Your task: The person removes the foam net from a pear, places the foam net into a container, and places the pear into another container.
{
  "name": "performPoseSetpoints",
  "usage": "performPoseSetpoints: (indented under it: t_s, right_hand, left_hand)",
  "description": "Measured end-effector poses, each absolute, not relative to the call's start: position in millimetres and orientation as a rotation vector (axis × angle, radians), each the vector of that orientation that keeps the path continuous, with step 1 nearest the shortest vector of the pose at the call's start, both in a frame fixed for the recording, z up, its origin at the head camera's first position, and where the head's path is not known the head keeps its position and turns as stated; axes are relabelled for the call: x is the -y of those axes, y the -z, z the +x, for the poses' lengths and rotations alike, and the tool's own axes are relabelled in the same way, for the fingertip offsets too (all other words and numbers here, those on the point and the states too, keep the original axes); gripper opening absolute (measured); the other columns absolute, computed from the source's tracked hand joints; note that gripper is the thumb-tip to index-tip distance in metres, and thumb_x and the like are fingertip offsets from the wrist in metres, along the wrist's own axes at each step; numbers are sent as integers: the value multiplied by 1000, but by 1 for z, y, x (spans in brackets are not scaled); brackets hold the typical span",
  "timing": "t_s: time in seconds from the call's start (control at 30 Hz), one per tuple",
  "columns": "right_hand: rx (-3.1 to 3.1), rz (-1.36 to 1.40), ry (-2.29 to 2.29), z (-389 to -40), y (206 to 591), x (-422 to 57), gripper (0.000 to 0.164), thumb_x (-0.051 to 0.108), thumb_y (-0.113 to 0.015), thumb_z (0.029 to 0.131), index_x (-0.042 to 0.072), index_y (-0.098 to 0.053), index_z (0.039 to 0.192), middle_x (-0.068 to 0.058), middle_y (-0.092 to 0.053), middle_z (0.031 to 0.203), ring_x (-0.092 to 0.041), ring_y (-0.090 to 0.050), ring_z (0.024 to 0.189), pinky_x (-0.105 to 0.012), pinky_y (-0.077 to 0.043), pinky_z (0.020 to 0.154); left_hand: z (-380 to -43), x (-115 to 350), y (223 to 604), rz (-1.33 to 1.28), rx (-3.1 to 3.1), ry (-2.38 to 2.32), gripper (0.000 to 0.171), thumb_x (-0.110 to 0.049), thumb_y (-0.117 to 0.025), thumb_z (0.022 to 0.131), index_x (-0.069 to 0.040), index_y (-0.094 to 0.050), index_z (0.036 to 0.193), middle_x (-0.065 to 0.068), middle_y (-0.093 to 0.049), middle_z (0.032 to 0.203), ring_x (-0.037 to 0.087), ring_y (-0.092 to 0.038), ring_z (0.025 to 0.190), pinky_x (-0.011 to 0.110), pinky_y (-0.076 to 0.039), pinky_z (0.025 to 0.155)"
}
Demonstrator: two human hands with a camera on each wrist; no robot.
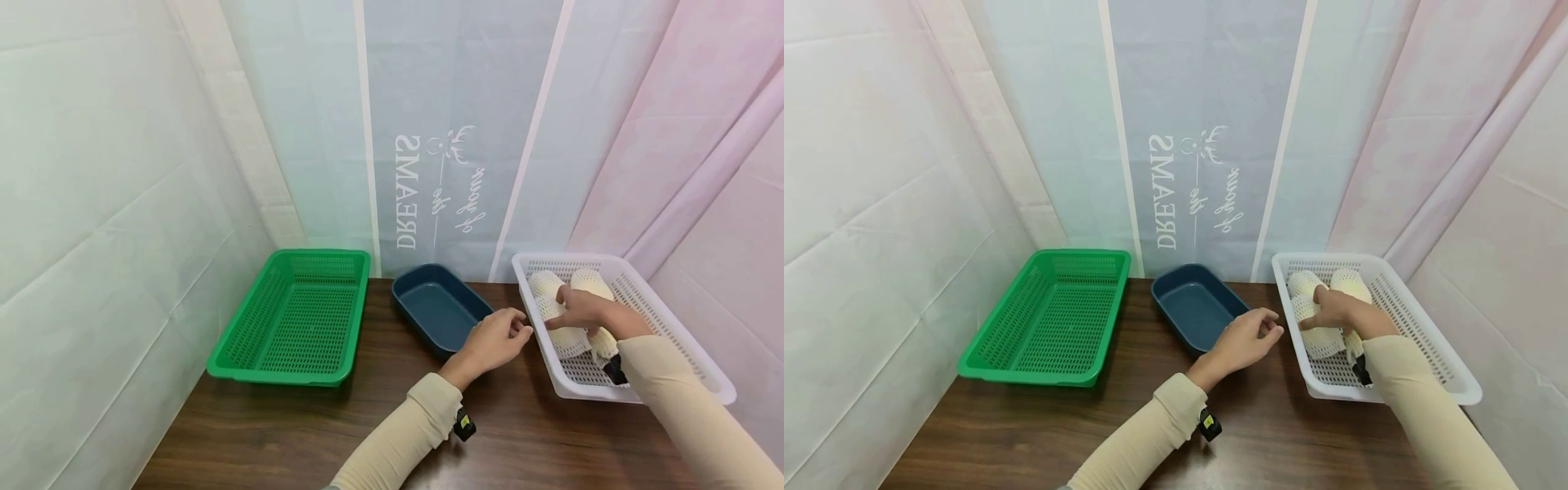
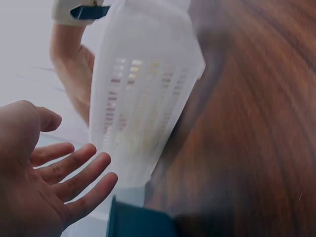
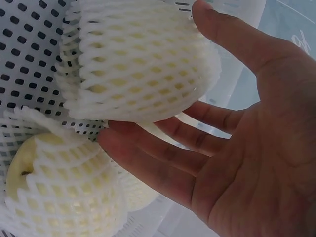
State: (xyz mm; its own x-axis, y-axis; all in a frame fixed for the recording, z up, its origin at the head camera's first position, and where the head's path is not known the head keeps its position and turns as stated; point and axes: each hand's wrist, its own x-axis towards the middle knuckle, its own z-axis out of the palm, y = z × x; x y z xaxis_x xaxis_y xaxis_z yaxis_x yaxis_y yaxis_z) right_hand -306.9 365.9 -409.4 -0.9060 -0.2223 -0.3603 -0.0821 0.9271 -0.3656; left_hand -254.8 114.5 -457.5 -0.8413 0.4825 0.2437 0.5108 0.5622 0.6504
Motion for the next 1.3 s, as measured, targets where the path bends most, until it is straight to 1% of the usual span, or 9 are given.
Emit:
performPoseSetpoints:
  t_s: [0.2, 0.43, 0.67, 0.83, 0.93, 1.03, 1.1, 1.23, 1.3]
  right_hand:
    - [-2689, -193, 466, -305, 408, -362, 78, 45, -82, 89, -14, -43, 122, -32, -57, 107, -38, -65, 95, -44, -65, 62]
    - [-2665, -143, 476, -303, 411, -361, 83, 44, -81, 90, -16, -38, 128, -39, -54, 115, -44, -63, 103, -46, -65, 65]
    - [-2647, -134, 474, -303, 413, -361, 83, 38, -80, 91, -15, -31, 132, -43, -52, 120, -48, -62, 109, -49, -65, 67]
    - [-2632, -128, 505, -303, 415, -361, 81, 35, -80, 89, -13, -29, 131, -42, -51, 120, -47, -61, 108, -50, -64, 67]
    - [-2626, -130, 515, -302, 416, -361, 82, 34, -80, 89, -13, -28, 132, -43, -50, 121, -46, -60, 107, -51, -64, 67]
    - [-2624, -125, 515, -302, 416, -360, 86, 35, -80, 89, -14, -26, 136, -45, -48, 126, -46, -59, 108, -51, -64, 69]
    - [-2620, -120, 510, -302, 417, -360, 89, 35, -79, 90, -15, -25, 139, -46, -46, 129, -46, -58, 110, -52, -64, 70]
    - [-2601, -108, 507, -304, 418, -361, 96, 36, -80, 90, -17, -20, 144, -49, -42, 134, -48, -57, 111, -55, -64, 74]
    - [-2588, -105, 514, -305, 420, -361, 100, 35, -80, 90, -19, -18, 146, -50, -40, 136, -47, -57, 110, -57, -63, 75]
  left_hand:
    - [-248, -126, 459, -829, 2781, 1205, 35, -40, -59, 109, -18, -68, 135, -14, -70, 111, -8, -61, 90, 13, -50, 78]
    - [-243, -136, 462, -779, 2798, 1233, 29, -40, -61, 108, -20, -70, 127, -16, -68, 104, -8, -58, 85, 11, -47, 73]
    - [-240, -142, 462, -723, 2803, 1298, 30, -39, -62, 107, -18, -71, 128, -15, -73, 105, -8, -63, 87, 12, -50, 74]
    - [-240, -146, 460, -666, 2808, 1365, 30, -36, -64, 107, -16, -73, 127, -13, -77, 104, -5, -67, 88, 12, -51, 74]
    - [-238, -149, 460, -622, 2830, 1392, 28, -34, -65, 106, -16, -73, 126, -11, -78, 103, -4, -68, 87, 12, -51, 72]
    - [-236, -152, 459, -565, 2840, 1454, 25, -32, -67, 105, -15, -74, 122, -10, -79, 99, -2, -67, 82, 14, -50, 68]
    - [-234, -154, 457, -522, 2826, 1572, 22, -28, -68, 104, -13, -72, 120, -7, -79, 94, 1, -68, 75, 16, -51, 64]
    - [-231, -158, 455, -423, 2742, 1895, 16, -19, -69, 104, -8, -69, 116, -1, -77, 83, 10, -72, 63, 25, -61, 61]
    - [-231, -160, 454, -377, 2697, 2014, 14, -15, -69, 104, -5, -68, 114, 1, -76, 79, 14, -74, 61, 28, -63, 61]
